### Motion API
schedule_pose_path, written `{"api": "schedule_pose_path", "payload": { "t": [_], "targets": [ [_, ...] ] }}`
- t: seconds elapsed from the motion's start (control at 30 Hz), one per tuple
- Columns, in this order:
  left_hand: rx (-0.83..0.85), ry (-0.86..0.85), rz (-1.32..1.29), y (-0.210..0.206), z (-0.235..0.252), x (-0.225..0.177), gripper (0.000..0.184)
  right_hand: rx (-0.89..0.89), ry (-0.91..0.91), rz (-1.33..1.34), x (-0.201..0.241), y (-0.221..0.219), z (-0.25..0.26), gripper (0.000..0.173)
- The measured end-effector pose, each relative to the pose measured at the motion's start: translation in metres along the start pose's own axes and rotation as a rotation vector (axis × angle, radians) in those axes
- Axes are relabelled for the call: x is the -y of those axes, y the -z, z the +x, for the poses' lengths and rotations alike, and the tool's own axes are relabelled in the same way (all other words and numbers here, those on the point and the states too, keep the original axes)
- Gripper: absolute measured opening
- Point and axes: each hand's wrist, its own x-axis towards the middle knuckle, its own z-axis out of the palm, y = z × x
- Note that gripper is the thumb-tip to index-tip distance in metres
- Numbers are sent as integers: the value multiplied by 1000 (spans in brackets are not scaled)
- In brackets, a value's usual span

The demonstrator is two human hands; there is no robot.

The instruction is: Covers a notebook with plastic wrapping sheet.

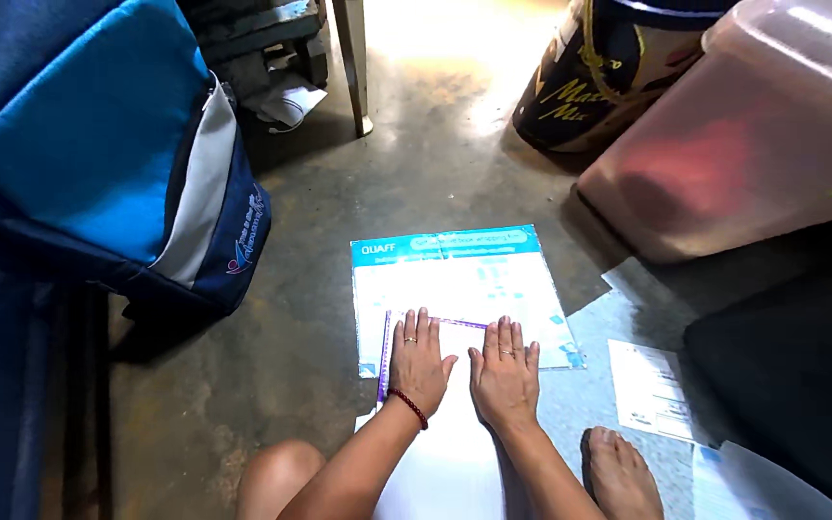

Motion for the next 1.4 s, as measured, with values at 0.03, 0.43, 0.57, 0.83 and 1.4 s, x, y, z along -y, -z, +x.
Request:
{"api": "schedule_pose_path", "payload": {
  "t": [0.03,0.43,0.57,0.83,1.4],
  "targets": [
    [32,35,6,3,-1,1,71,-3,3,-2,0,0,0,64],
    [162,254,-25,24,-3,5,105,54,-3,-18,2,7,2,64],
    [171,275,-16,21,-4,4,104,146,-87,-24,12,13,5,60],
    [124,368,-8,12,-7,4,95,189,237,220,38,3,20,54],
    [99,278,-108,25,-4,8,106,-119,149,471,25,-1,21,30]
  ]
}}
